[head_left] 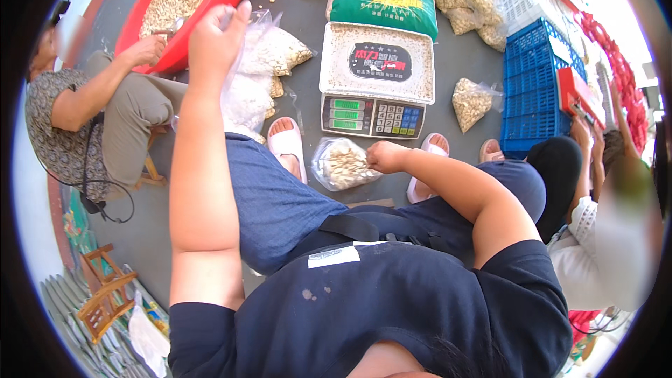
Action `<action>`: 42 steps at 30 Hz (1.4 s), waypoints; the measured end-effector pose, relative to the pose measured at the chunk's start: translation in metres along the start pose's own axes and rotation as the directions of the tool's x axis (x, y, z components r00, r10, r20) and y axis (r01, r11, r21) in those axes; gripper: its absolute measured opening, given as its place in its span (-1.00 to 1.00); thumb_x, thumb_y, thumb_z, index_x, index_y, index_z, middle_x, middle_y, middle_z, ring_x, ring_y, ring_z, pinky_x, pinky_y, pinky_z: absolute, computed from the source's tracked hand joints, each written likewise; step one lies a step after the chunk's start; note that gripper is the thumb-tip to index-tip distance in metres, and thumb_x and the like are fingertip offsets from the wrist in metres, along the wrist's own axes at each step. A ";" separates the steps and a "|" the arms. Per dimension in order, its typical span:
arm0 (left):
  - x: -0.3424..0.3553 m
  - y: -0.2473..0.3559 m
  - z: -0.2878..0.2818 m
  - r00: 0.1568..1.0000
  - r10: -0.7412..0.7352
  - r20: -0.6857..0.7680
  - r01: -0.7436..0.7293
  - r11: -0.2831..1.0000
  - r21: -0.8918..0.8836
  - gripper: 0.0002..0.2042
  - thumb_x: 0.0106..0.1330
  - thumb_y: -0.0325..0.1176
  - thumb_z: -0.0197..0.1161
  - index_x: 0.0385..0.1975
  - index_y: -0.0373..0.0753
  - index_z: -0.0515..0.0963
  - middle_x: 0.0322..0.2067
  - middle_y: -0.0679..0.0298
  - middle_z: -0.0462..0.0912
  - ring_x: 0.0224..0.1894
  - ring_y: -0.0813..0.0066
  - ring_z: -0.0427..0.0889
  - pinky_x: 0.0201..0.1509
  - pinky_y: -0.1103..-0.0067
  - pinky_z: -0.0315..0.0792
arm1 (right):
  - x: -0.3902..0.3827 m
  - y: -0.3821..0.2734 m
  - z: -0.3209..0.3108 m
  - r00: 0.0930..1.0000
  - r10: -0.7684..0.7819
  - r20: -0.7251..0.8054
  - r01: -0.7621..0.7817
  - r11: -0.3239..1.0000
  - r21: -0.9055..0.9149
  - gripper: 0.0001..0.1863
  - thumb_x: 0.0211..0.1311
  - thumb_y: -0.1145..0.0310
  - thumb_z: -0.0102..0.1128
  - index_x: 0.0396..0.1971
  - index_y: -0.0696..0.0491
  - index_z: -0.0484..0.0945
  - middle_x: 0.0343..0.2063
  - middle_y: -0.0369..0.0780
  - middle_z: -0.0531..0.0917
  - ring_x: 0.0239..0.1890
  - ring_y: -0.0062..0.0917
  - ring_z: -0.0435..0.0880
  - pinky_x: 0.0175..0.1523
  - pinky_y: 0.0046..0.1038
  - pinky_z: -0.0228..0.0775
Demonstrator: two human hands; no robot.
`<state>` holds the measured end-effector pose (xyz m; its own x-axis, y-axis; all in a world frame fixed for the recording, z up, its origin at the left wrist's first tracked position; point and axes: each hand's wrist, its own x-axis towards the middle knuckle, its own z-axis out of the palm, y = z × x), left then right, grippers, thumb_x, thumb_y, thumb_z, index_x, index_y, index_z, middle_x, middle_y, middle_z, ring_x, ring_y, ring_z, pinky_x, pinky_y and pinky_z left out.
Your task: The person scoops nuts from a scale into plastic bags, occasionally adding or removing small amounts by hand to reach a specific weight, and then places the filled bags on the floor.
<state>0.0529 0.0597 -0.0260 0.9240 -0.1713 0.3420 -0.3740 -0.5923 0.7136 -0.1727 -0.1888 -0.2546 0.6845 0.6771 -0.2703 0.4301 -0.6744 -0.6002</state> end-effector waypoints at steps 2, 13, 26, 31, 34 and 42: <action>0.013 0.008 -0.016 0.992 -0.110 0.067 0.120 0.977 -0.176 -0.60 0.06 -0.04 0.09 -0.53 -0.37 0.45 -0.57 0.14 0.53 -0.46 0.45 0.51 -0.35 0.61 0.32 | -0.006 -0.013 -0.033 0.992 -0.042 -0.118 0.042 0.999 -0.005 -0.80 -0.10 0.31 0.02 -0.73 0.12 0.47 -0.62 -0.16 0.46 -0.47 -0.27 0.45 -0.33 -0.33 0.29; 0.012 0.029 -0.027 0.989 0.059 -0.136 -0.085 0.978 -0.190 -0.68 0.16 -0.18 0.02 -0.70 -0.30 0.37 -0.71 0.29 0.38 -0.63 0.62 0.33 -0.56 0.64 0.24 | -0.020 -0.057 -0.235 0.908 -0.064 -0.414 -0.046 0.967 -0.250 -0.96 -0.18 0.52 0.08 -0.67 0.17 0.45 -0.63 -0.17 0.40 -0.48 -0.31 0.41 -0.39 -0.38 0.28; 0.016 0.007 0.009 0.998 0.056 -0.042 -0.060 0.993 -0.106 -0.59 0.09 0.01 -0.02 -0.48 -0.30 0.46 -0.63 0.07 0.50 -0.49 0.13 0.48 -0.40 0.46 0.33 | -0.082 0.126 -0.211 0.809 0.429 -0.402 -0.498 0.864 -0.079 -0.86 -0.04 0.37 0.06 -0.43 -0.02 0.54 -0.20 -0.18 0.41 -0.17 -0.35 0.41 -0.07 -0.44 0.24; 0.019 0.028 0.021 0.996 0.080 0.025 -0.072 0.969 -0.238 -0.64 0.15 -0.05 -0.02 -0.57 -0.28 0.43 -0.69 0.33 0.39 -0.58 0.55 0.34 -0.49 0.67 0.22 | -0.085 0.101 -0.237 0.732 0.547 -0.406 -0.624 0.777 -0.079 -0.54 -0.16 0.50 0.15 -0.15 -0.17 0.43 0.04 -0.11 0.22 0.09 -0.31 0.20 0.09 -0.44 0.13; 0.025 0.033 0.033 0.991 0.057 0.120 0.023 0.816 -0.577 -0.70 0.18 -0.10 -0.03 -0.54 -0.23 0.42 -0.69 0.45 0.36 -0.62 0.69 0.29 -0.52 0.76 0.20 | -0.049 0.038 -0.265 0.694 0.418 -0.587 -0.389 0.903 0.183 -0.53 -0.09 0.37 0.14 -0.07 -0.10 0.34 0.05 -0.13 0.21 0.11 -0.34 0.17 0.10 -0.42 0.11; -0.010 0.104 0.067 0.861 0.283 0.423 0.398 0.144 -0.906 -0.77 0.19 -0.13 -0.04 -0.58 -0.12 0.30 -0.65 0.41 0.34 -0.63 0.62 0.34 -0.53 0.72 0.26 | -0.011 -0.056 -0.252 0.841 0.224 -0.493 0.177 0.747 0.641 -0.07 -0.16 0.07 0.24 0.12 0.15 -0.10 -0.05 -0.06 0.31 0.03 -0.42 0.26 0.10 -0.42 0.07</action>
<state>0.0096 -0.0527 0.0042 0.7233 -0.6484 0.2376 0.2411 0.5595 0.7930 -0.0556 -0.2326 -0.0281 0.9619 0.2731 0.0097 0.0652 -0.1951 -0.9786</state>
